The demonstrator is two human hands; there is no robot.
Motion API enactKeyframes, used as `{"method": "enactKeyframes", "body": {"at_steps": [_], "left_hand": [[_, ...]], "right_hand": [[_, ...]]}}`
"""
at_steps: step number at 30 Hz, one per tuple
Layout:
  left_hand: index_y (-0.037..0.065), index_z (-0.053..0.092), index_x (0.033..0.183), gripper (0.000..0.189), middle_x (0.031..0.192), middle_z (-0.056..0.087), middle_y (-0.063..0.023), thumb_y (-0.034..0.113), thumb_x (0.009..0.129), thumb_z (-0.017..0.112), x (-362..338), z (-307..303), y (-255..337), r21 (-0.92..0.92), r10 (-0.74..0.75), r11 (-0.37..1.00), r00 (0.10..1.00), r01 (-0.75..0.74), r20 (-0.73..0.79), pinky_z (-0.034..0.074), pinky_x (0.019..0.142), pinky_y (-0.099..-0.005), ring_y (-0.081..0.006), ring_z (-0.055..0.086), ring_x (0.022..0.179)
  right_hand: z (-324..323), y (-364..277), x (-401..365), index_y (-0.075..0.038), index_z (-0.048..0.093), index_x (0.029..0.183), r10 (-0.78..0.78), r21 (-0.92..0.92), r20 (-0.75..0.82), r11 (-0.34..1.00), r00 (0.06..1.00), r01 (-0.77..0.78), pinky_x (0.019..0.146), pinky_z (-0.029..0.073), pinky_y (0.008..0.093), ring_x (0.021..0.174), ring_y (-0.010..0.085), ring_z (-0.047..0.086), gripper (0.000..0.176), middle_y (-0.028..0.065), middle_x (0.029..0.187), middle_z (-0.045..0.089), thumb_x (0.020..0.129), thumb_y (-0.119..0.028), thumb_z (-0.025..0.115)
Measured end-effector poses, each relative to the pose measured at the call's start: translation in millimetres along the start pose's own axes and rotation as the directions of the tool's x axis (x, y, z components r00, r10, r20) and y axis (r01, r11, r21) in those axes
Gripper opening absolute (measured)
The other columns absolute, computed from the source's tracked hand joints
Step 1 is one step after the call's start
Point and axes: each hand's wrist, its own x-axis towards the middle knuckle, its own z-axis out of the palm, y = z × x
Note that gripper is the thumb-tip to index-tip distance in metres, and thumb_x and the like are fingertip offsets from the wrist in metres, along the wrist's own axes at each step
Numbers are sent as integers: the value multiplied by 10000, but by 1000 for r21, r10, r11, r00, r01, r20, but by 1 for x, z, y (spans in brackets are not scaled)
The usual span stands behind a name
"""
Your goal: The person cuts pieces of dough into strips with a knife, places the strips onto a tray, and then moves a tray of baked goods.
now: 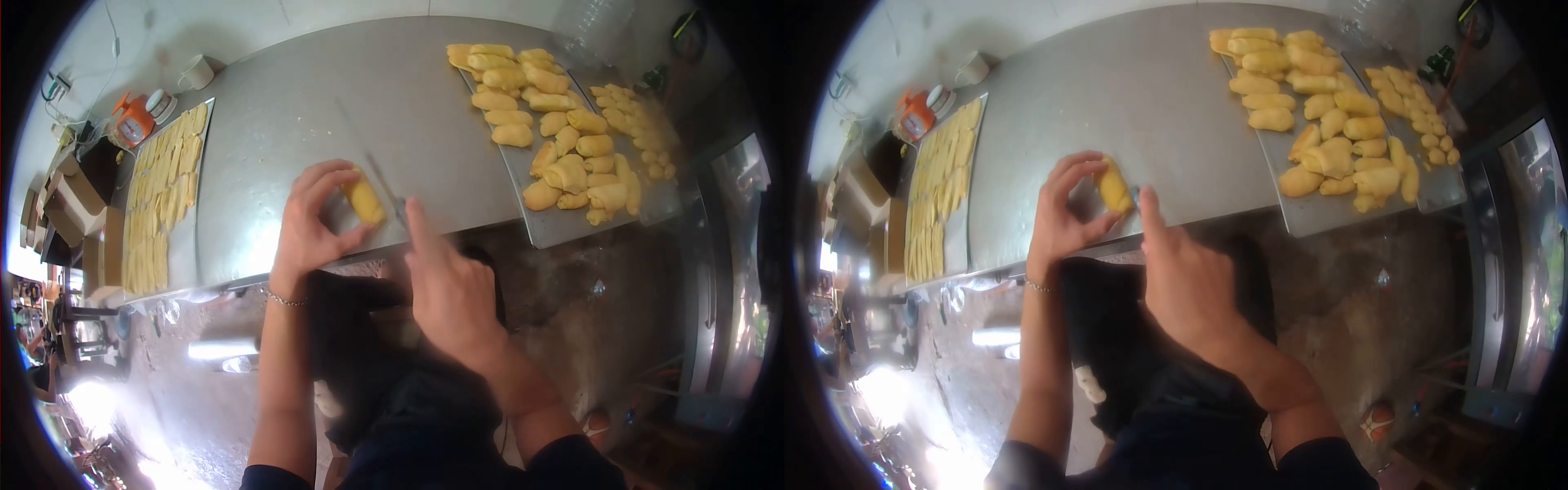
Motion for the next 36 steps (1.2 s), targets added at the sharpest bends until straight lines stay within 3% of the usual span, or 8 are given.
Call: {"method": "enactKeyframes", "body": {"at_steps": [2,7,16,22,25,28,31,36], "left_hand": [[13,758,1227,594,1348,752,-180,195,692,943,-1,2,4,15,-13,1000,1000,13,-18,570,1094,-474,-400,715,1263],[-3,749,1230,599,1330,743,-199,185,693,935,-2,6,5,-53,-27,998,999,26,-22,594,1036,-451,-395,731,1218],[-7,757,1218,601,1336,735,-198,215,691,941,2,7,6,17,1,1000,1000,-1,19,574,1055,-450,-388,711,1208],[-16,764,1206,613,1341,731,-194,260,692,951,0,7,5,13,-20,1000,1000,20,21,582,1030,-444,-373,716,1185],[-20,764,1204,624,1340,728,-198,277,689,951,-1,8,3,14,-48,999,998,48,29,589,1014,-441,-371,721,1176],[-19,765,1204,636,1337,725,-207,292,681,948,0,7,0,13,-57,998,997,56,45,593,1009,-441,-375,725,1178],[-17,770,1202,644,1332,723,-214,299,668,944,0,6,0,16,-71,997,996,70,46,598,1008,-445,-380,727,1184],[-13,780,1190,637,1325,724,-216,288,653,943,1,6,-1,-15,-99,995,994,100,53,602,1007,-447,-387,726,1194]], "right_hand": [[1,-1,-12,-100,489,1708,-34,-46,-15,998,999,33,638,586,484,727,355,731,680,141,949,724,1055,-137,672],[6,2,-28,-108,532,1695,-71,-147,-41,987,997,64,562,565,416,653,303,692,730,124,888,677,986,-115,702],[-14,-5,-43,-87,580,1662,-74,-298,65,950,995,90,508,558,382,592,217,694,731,57,749,620,959,-153,769],[-14,-2,-47,-55,593,1647,-64,-220,93,972,994,84,487,549,366,551,206,677,660,55,704,625,1016,-174,749],[-8,11,-48,-7,479,1716,-128,-156,89,978,988,141,429,506,350,502,188,637,809,68,712,614,948,-135,699],[-16,6,-44,-38,601,1633,-84,-200,145,973,986,113,485,548,365,553,201,682,640,65,742,655,1022,-160,747],[-9,12,-44,-4,480,1711,-157,-190,111,966,981,176,430,518,358,504,194,646,793,72,710,617,958,-136,693],[-8,15,-23,-8,500,1693,-131,-151,172,976,976,157,461,541,370,533,218,676,746,92,742,666,983,-140,687]]}}
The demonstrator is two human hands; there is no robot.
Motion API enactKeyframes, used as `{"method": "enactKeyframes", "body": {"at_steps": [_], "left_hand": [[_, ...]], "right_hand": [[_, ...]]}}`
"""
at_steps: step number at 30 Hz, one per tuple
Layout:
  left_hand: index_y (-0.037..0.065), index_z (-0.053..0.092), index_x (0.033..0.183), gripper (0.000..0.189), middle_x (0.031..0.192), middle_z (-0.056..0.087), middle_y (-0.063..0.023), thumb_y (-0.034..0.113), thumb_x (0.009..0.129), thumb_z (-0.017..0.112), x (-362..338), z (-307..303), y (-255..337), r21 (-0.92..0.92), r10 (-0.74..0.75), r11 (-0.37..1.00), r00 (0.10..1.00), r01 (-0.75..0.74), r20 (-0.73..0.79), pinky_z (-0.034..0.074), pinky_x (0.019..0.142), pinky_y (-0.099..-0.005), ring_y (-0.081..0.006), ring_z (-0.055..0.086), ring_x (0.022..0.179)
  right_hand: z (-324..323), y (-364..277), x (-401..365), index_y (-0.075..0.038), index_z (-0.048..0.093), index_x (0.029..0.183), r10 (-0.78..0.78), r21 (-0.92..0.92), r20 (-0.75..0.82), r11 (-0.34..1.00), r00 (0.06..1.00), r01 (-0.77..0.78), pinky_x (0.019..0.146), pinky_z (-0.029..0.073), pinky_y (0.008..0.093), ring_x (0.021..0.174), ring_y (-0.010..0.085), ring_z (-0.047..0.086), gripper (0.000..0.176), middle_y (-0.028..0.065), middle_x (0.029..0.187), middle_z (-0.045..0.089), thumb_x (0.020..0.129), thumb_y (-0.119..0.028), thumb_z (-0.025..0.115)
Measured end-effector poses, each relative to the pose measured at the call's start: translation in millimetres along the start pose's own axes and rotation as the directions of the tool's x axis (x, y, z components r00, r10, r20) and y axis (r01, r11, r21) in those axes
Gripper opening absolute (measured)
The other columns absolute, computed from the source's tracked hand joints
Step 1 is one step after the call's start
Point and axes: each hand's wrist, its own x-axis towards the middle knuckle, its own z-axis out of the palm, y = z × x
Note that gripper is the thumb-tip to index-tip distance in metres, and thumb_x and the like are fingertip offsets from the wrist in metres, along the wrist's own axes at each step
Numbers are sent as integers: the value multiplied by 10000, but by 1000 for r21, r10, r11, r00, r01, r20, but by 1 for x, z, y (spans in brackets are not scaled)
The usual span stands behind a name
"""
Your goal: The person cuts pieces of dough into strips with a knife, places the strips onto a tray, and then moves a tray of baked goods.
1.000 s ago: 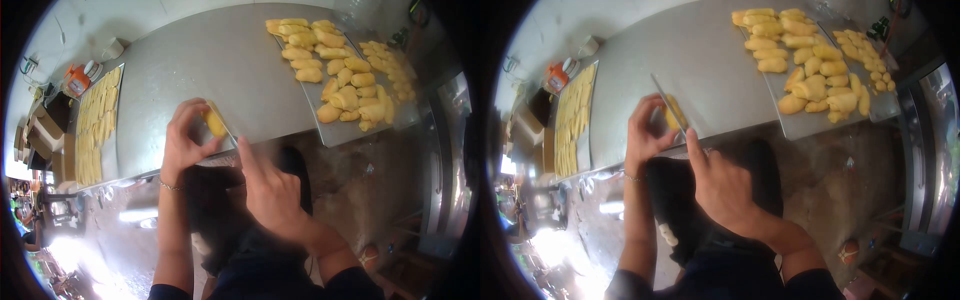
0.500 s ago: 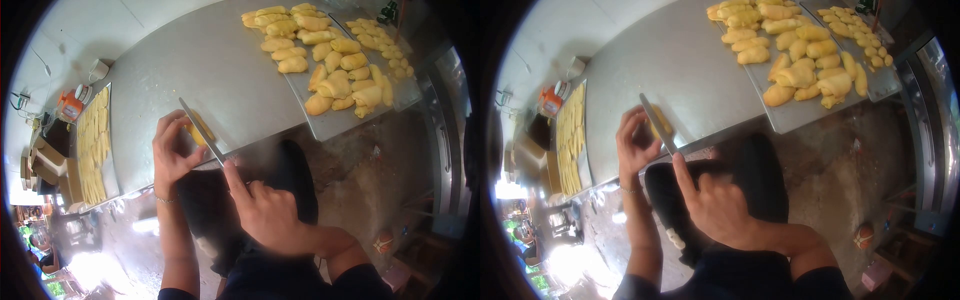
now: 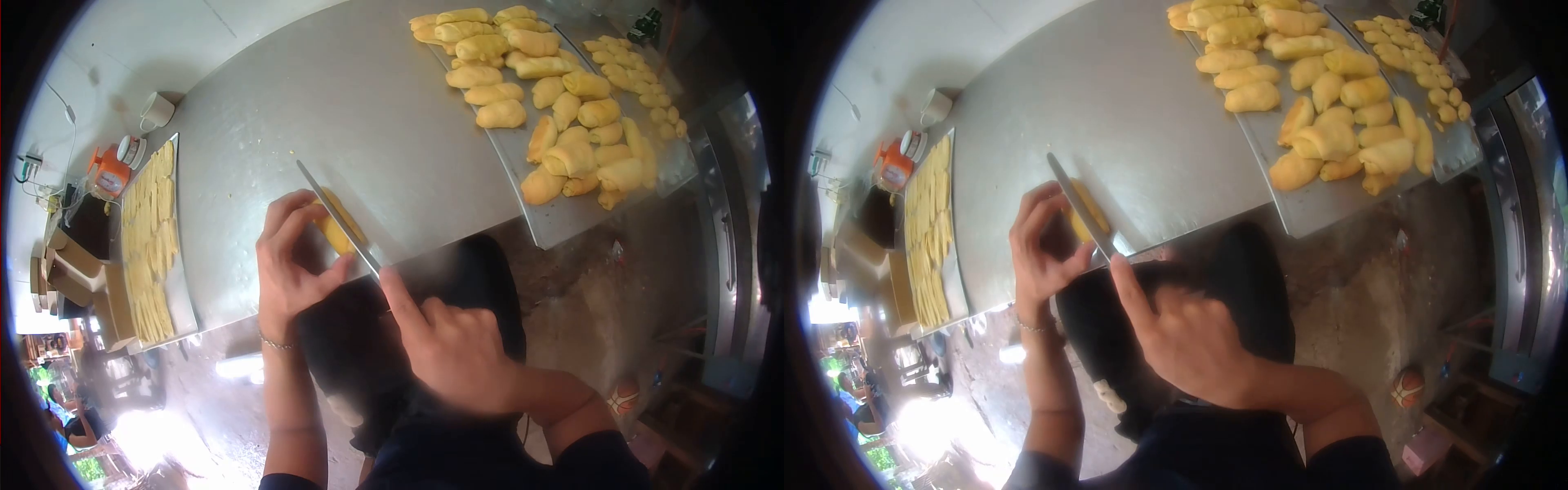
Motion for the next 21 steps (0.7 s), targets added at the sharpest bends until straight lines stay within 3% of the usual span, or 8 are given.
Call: {"method": "enactKeyframes", "body": {"at_steps": [7,10,14,16,17,18,19,21], "left_hand": [[-7,787,1167,588,1322,735,-201,239,658,950,0,2,2,-13,-15,1000,1000,14,-25,606,989,-445,-376,729,1181],[-5,788,1159,591,1320,740,-202,240,650,964,0,2,2,-4,10,1000,999,-10,-34,608,991,-442,-375,730,1181],[-12,788,1160,593,1305,744,-208,226,647,967,-2,-1,0,-44,4,999,1000,-5,-24,610,1007,-439,-376,737,1184],[-14,793,1173,597,1309,743,-218,196,640,962,-12,18,-12,-280,-116,956,990,88,-85,615,1012,-456,-391,725,1217],[-14,795,1190,643,1327,733,-231,230,622,970,-13,19,-13,-249,-72,967,994,48,-86,602,1044,-500,-421,701,1255],[-35,760,1279,759,1359,699,-258,355,672,994,-12,12,-15,17,27,999,999,-28,40,563,1102,-541,-422,668,1323],[-30,759,1263,750,1352,700,-268,420,699,966,-13,13,-15,-99,68,993,997,-72,-40,542,1119,-577,-478,662,1294],[-3,776,1187,673,1334,703,-259,442,707,931,-7,9,-13,-181,97,977,993,-109,-71,556,1086,-532,-466,663,1265]], "right_hand": [[17,15,44,-25,544,1641,26,56,-57,998,998,-23,578,598,412,583,303,706,664,128,795,744,1004,-147,684],[9,6,29,-37,573,1621,31,5,-58,1000,998,-30,544,582,414,586,292,712,637,115,777,735,1004,-143,683],[-8,-11,-12,-64,607,1612,149,-29,20,988,989,-148,530,568,434,585,297,712,631,115,765,713,993,-135,703],[-13,-14,-8,-81,638,1607,178,4,34,984,983,-179,550,566,460,583,328,709,636,115,762,695,979,-132,728],[-11,-19,-7,-72,644,1599,222,-2,7,975,975,-222,580,574,490,631,369,727,607,159,816,729,999,-127,715],[-5,-18,-5,-64,651,1592,218,19,-22,976,976,-218,611,581,520,679,411,745,578,203,870,762,1019,-122,701],[5,-5,-2,-54,641,1598,168,66,-79,984,983,-163,641,581,542,747,451,752,555,237,961,778,1048,-119,677],[19,3,12,-38,622,1609,145,144,-69,980,987,-134,725,581,578,891,516,752,513,296,1110,784,1103,-122,619]]}}
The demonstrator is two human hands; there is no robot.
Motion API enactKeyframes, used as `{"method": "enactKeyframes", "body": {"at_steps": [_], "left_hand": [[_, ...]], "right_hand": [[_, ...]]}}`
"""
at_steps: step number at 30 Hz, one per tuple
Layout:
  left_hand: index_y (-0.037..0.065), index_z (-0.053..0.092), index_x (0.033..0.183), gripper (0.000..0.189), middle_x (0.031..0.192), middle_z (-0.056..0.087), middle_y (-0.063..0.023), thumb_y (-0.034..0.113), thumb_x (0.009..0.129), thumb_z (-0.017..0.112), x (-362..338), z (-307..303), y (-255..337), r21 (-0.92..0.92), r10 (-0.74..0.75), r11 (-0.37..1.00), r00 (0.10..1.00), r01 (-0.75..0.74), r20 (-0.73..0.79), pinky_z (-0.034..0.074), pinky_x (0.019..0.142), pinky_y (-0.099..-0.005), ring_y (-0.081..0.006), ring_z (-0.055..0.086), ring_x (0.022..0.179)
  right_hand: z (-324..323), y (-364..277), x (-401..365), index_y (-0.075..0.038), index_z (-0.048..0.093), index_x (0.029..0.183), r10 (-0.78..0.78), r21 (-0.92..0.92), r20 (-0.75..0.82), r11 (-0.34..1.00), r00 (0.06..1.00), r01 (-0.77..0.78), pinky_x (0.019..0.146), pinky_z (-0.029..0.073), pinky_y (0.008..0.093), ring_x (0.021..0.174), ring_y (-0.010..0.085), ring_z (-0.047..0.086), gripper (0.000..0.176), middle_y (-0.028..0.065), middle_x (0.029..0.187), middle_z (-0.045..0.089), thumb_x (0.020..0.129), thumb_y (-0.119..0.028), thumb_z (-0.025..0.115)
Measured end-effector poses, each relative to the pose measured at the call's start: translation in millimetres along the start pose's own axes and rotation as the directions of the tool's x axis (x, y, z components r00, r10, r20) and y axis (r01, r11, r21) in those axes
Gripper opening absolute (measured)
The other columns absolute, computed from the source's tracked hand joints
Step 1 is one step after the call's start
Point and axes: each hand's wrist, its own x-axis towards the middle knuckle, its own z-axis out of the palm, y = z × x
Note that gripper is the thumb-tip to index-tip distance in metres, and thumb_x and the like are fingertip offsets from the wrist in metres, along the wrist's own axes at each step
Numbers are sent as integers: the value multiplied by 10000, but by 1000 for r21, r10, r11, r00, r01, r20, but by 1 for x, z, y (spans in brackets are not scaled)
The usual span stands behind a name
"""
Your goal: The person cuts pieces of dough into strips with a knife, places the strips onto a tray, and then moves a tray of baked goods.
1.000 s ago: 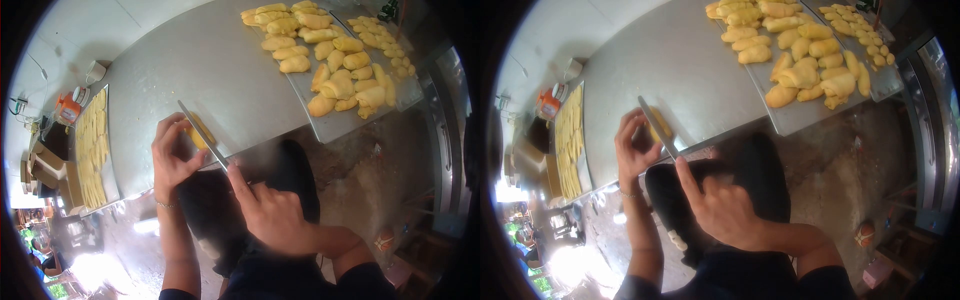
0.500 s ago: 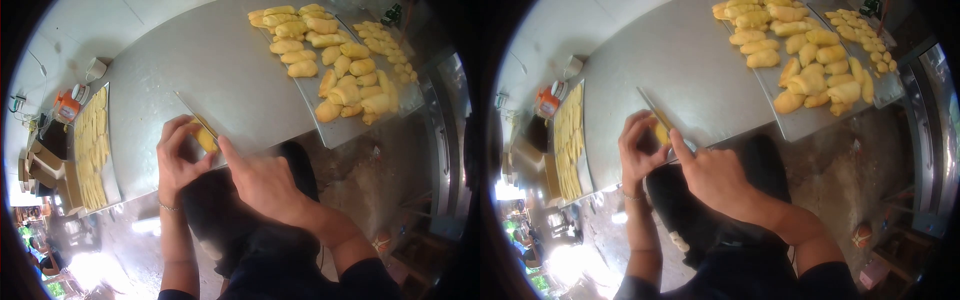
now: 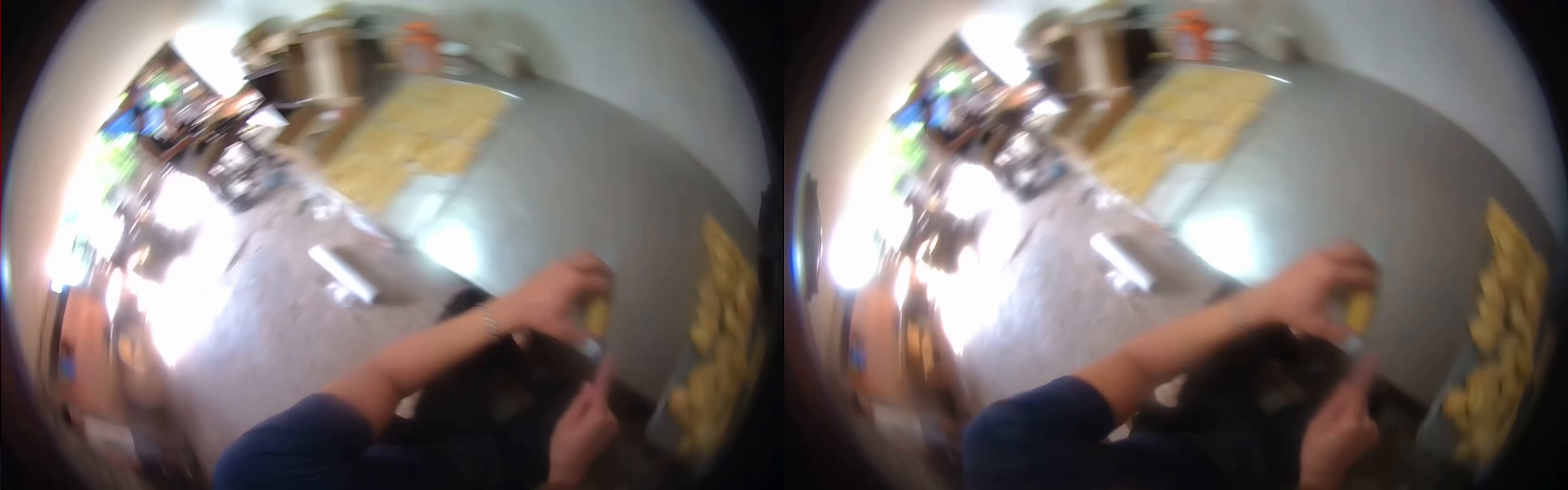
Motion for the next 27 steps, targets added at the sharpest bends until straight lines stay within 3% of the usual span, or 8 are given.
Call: {"method": "enactKeyframes", "body": {"at_steps": [1,4,7,13,16,19,22,27], "left_hand": [[5,782,1147,610,1315,707,-247,401,707,931,-1,-7,4,33,-8,999,1000,8,-8,562,1073,-526,-455,667,1258],[24,792,1069,478,1270,713,-224,308,709,927,1,-6,14,11,-34,999,999,34,-26,574,1047,-510,-436,674,1244],[32,800,1044,424,1248,715,-216,255,705,922,-5,-7,10,27,-75,997,996,77,-49,581,1035,-499,-429,679,1234],[27,799,1073,438,1274,709,-217,217,696,915,-6,-6,15,-7,-77,997,995,77,-59,574,1056,-499,-430,668,1266],[22,795,1092,461,1306,703,-220,213,690,914,-6,-9,15,-8,-74,997,997,74,-30,566,1077,-503,-428,658,1294],[21,796,1105,477,1323,700,-219,220,688,917,-8,-8,15,-10,-76,997,996,75,-39,565,1086,-503,-425,655,1300],[25,801,1113,483,1330,701,-214,230,693,923,-8,-9,15,-11,-85,996,996,85,-40,566,1090,-502,-423,655,1301],[32,808,1115,499,1334,705,-213,265,695,942,-8,-8,9,-2,-65,998,997,65,-35,567,1093,-506,-423,659,1299]], "right_hand": [[0,-1,10,-32,613,1614,36,-12,42,999,998,-35,779,582,591,967,540,746,494,322,1168,773,1130,-128,587],[11,-1,31,-114,562,1679,-106,-95,-18,990,994,104,734,547,622,901,541,742,550,329,986,765,1130,-138,572],[12,-10,36,-40,606,1624,56,-76,68,996,996,-50,924,563,589,1122,540,726,492,365,1203,749,1163,-197,537],[-6,-30,20,-22,569,1650,233,-125,207,970,950,-211,993,585,553,1227,501,730,511,353,1330,740,1159,-163,548],[1,-17,-4,-115,542,1692,96,-115,65,989,993,-88,811,600,577,1010,502,773,548,332,1178,778,1145,-132,556],[-17,-30,-27,-204,612,1652,111,-163,60,982,992,-100,801,626,473,957,409,804,481,195,1010,845,1185,-319,604],[-19,-17,-44,-143,541,1708,-79,-160,-5,984,997,78,599,584,532,755,521,767,535,278,951,811,1184,-246,583],[-24,-5,-62,-113,601,1666,-89,-138,-35,987,995,83,540,485,489,583,407,662,497,229,783,744,1184,-232,608]]}}
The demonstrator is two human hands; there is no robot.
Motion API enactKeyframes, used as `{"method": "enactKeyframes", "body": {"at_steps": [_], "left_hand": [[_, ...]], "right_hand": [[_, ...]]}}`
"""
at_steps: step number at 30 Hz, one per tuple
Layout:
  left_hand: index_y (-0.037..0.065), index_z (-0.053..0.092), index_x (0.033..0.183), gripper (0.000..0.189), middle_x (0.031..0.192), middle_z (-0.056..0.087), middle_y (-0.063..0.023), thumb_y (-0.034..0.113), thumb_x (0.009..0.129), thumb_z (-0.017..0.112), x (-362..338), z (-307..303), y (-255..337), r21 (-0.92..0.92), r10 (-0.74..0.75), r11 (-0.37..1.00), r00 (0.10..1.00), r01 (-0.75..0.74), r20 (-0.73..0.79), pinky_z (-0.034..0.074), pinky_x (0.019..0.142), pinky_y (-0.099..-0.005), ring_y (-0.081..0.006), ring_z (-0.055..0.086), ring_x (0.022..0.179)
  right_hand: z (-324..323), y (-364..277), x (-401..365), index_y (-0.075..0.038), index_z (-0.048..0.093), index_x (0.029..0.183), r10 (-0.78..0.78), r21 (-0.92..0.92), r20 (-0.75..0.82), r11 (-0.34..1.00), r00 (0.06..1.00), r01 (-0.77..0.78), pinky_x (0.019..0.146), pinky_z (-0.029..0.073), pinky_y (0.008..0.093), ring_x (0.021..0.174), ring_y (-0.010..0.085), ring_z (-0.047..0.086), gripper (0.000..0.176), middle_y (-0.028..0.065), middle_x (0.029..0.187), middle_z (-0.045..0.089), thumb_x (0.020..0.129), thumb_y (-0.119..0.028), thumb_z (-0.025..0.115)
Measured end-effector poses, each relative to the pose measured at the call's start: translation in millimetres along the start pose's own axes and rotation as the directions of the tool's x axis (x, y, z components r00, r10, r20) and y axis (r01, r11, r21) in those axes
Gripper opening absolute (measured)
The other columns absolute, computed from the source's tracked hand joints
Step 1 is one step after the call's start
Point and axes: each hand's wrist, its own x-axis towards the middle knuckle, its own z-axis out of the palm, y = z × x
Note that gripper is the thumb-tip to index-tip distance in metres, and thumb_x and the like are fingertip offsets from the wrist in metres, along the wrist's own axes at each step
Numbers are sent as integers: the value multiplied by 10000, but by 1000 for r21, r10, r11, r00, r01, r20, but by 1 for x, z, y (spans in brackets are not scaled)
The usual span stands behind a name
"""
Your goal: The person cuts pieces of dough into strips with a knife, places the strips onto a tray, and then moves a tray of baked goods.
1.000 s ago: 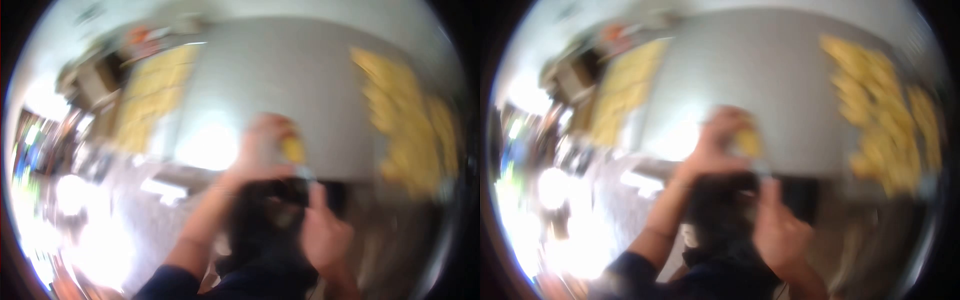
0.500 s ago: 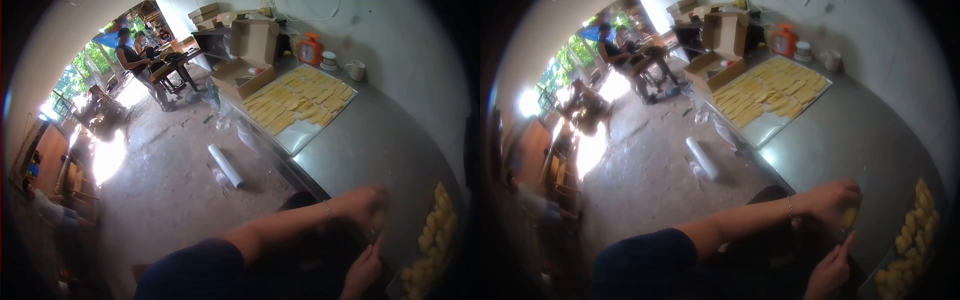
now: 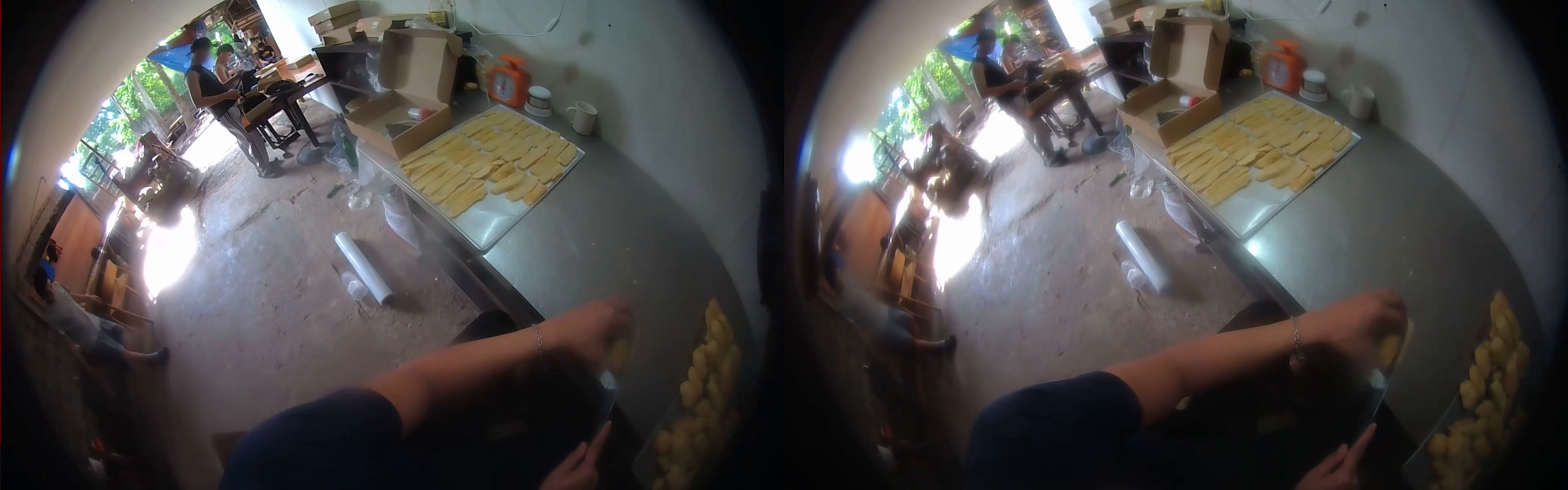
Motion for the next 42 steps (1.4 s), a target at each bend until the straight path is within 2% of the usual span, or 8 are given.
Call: {"method": "enactKeyframes", "body": {"at_steps": [4,16,25,28,32,33,35,42], "left_hand": [[36,811,1119,520,1324,706,-217,300,696,957,-1,2,0,-10,7,1000,1000,-7,-2,564,1094,-513,-427,660,1290],[26,814,1161,585,1362,697,-228,355,706,982,-2,-1,1,36,21,999,1000,-21,-14,564,1098,-505,-428,663,1295],[19,813,1205,598,1355,702,-226,336,723,968,-4,4,-2,47,24,999,999,-22,-42,585,1072,-494,-421,690,1257],[30,812,1243,627,1359,702,-228,324,712,970,-3,1,-9,57,47,997,998,-44,-48,575,1092,-507,-427,685,1266],[39,816,1288,665,1418,694,-238,298,699,980,-2,-8,-6,69,27,997,1000,-27,-6,583,1124,-502,-437,695,1316],[23,818,1270,642,1420,698,-227,263,699,985,-1,-8,5,122,4,993,1000,-4,-2,616,1077,-487,-415,735,1266],[-7,804,1210,603,1402,713,-198,265,709,999,0,-4,-5,118,-18,993,1000,18,-6,632,1031,-449,-364,765,1217],[4,792,1155,533,1334,741,-188,216,705,983,10,7,11,191,11,981,1000,-17,28,640,954,-441,-371,770,1147]], "right_hand": [[-1,5,-7,-109,604,1668,0,37,-16,999,1000,1,510,408,475,496,335,513,494,183,682,654,1191,-240,602],[-2,-3,-2,-76,586,1673,-16,85,-118,996,993,26,564,475,474,579,357,619,505,236,869,777,1190,-222,600],[-6,-17,12,-91,599,1661,29,95,-65,995,997,-23,719,606,518,919,472,813,504,320,1166,812,1173,-214,627],[2,-17,12,-38,563,1664,49,126,-58,991,997,-41,1050,590,514,1301,451,731,520,328,1432,719,1152,-129,561],[4,-14,12,-54,594,1642,-20,114,-71,993,997,28,847,634,490,1062,455,787,548,295,1274,779,1096,-60,632],[-15,-33,17,-70,588,1654,171,145,116,972,978,-187,910,621,491,1140,452,778,545,260,1362,769,1111,-70,631],[-11,-33,17,-106,660,1598,138,55,31,989,990,-139,726,609,502,796,404,760,571,178,942,748,1032,-41,707],[1,-23,19,-140,664,1602,21,-44,-132,999,991,-27,508,559,384,561,226,671,622,62,739,610,985,-110,739]]}}
